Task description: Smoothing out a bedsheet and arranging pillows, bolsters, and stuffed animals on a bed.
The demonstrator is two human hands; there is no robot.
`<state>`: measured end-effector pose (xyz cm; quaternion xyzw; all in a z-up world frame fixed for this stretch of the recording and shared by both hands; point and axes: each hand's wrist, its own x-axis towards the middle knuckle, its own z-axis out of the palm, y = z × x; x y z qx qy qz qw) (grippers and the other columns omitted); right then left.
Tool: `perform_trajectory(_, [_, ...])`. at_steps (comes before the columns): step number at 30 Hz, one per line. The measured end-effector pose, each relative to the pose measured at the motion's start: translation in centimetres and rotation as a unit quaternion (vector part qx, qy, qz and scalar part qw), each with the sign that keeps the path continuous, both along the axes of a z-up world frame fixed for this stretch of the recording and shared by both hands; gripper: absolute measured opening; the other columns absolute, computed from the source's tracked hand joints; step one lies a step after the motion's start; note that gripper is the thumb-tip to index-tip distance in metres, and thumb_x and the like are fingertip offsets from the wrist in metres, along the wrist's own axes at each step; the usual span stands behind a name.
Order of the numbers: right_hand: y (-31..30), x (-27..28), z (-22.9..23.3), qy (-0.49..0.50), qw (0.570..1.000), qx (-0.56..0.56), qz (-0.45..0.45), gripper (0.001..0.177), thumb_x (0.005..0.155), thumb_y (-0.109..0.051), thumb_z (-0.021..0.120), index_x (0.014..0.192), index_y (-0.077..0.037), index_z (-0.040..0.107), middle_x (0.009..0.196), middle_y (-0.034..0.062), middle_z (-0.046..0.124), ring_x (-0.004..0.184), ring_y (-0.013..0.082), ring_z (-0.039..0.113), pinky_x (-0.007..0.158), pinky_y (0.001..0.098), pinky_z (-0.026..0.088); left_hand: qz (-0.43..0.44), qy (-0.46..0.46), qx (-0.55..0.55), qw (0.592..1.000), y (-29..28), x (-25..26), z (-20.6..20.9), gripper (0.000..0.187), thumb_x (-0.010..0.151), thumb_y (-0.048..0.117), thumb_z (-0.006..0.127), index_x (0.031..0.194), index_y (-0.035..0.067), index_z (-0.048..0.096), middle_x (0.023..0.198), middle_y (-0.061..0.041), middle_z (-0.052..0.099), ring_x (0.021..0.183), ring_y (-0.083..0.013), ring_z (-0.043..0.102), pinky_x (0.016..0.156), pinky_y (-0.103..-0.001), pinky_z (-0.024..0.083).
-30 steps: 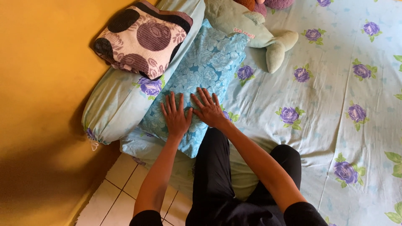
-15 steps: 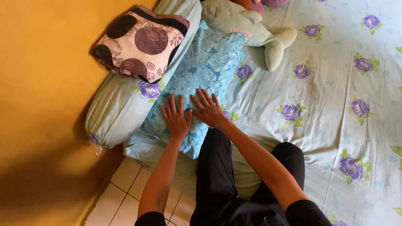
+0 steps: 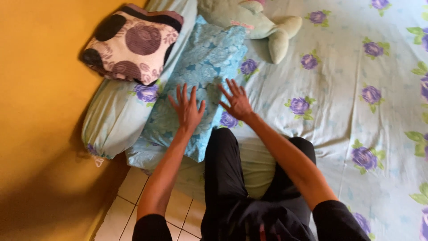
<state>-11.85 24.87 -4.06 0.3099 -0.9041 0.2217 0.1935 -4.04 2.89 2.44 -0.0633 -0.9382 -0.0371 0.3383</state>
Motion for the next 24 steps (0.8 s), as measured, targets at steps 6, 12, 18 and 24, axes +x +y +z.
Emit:
perform_trajectory(6, [10.0, -0.9, 2.7, 0.024, 0.995, -0.002, -0.097, 0.065, 0.101, -0.049, 0.062, 0.159, -0.027, 0.044, 0.161, 0.0191, 0.040, 0.148, 0.0407, 0.038, 0.110, 0.0661, 0.040, -0.109, -0.012, -0.047, 0.993, 8.5, -4.8, 4.3, 0.062, 0.084, 0.035, 0.077, 0.139, 0.010, 0.060, 0.147, -0.022, 0.051, 0.149, -0.0428, 0.031, 0.112, -0.078, 0.013])
perform_trajectory(12, [18.8, 0.2, 3.2, -0.031, 0.983, -0.016, -0.179, 0.061, 0.105, -0.050, 0.056, 0.159, -0.026, 0.044, 0.163, 0.0170, 0.037, 0.151, 0.0382, 0.033, 0.114, 0.0631, 0.036, -0.178, -0.059, -0.122, 0.975, 15.5, -7.8, 5.0, 0.059, 0.085, 0.036, 0.076, 0.136, 0.009, 0.065, 0.144, -0.023, 0.055, 0.150, -0.0424, 0.030, 0.116, -0.076, 0.006])
perform_trajectory(18, [23.8, 0.8, 0.7, -0.082, 0.971, -0.018, -0.222, 0.061, 0.106, -0.054, 0.051, 0.159, -0.025, 0.044, 0.162, 0.0174, 0.038, 0.152, 0.0375, 0.032, 0.115, 0.0613, 0.034, -0.203, -0.075, -0.144, 0.966, 20.2, -10.6, 2.4, 0.059, 0.079, 0.039, 0.078, 0.130, 0.010, 0.068, 0.140, -0.022, 0.059, 0.146, -0.0419, 0.037, 0.117, -0.074, 0.008])
perform_trajectory(24, [25.7, -2.1, -3.3, -0.128, 0.961, -0.052, -0.239, 0.058, 0.105, -0.045, 0.057, 0.157, -0.021, 0.046, 0.159, 0.0222, 0.042, 0.147, 0.0425, 0.039, 0.111, 0.0636, 0.039, -0.207, -0.130, -0.119, 0.962, 22.4, -15.1, -2.4, 0.053, 0.086, 0.035, 0.074, 0.131, 0.008, 0.066, 0.138, -0.021, 0.059, 0.141, -0.0401, 0.044, 0.115, -0.066, 0.025])
